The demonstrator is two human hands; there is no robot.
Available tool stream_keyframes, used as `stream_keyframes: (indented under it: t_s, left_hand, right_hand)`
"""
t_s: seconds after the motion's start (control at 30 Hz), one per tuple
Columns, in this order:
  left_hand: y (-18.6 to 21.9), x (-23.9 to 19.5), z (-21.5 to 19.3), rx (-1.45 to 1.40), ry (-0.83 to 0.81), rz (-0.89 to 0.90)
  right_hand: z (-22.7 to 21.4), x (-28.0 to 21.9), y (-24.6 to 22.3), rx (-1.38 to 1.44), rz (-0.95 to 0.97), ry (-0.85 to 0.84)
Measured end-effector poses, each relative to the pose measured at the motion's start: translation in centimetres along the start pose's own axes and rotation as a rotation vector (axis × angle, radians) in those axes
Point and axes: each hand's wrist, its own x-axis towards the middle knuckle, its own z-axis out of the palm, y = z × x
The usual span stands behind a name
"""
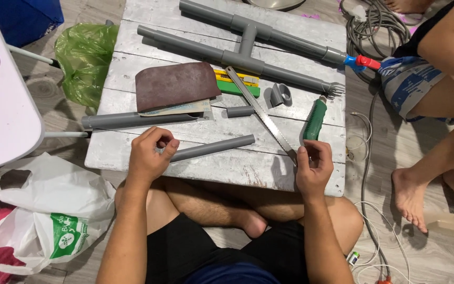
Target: The person sands the cut edges of small gray plastic pipe pieces using a piece of sandpaper on a white table. After sanding, the person wipes a metal saw with a tissue.
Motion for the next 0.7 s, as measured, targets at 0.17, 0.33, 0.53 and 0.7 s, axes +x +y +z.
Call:
stream_keyframes:
  t_s: [0.17, 0.33, 0.53, 0.7]
  left_hand:
    - [0.1, -0.1, 0.0, -0.014, -0.002, 0.003]
    - [0.5, 0.0, -0.1, -0.011, 0.000, 0.029]
    - [0.6, -0.2, 0.0, 0.004, -0.001, 0.049]
    - [0.9, -0.2, -0.2, 0.011, 0.012, 0.053]
  right_hand:
    - [-0.1, 0.0, -0.1, 0.024, 0.007, 0.021]
    - [-0.2, -0.4, 1.0, 0.075, 0.024, 0.060]
    - [-0.4, -0.6, 1.3, 0.083, 0.041, 0.070]
    - [-0.3, -0.6, 1.4, 0.078, 0.041, 0.076]
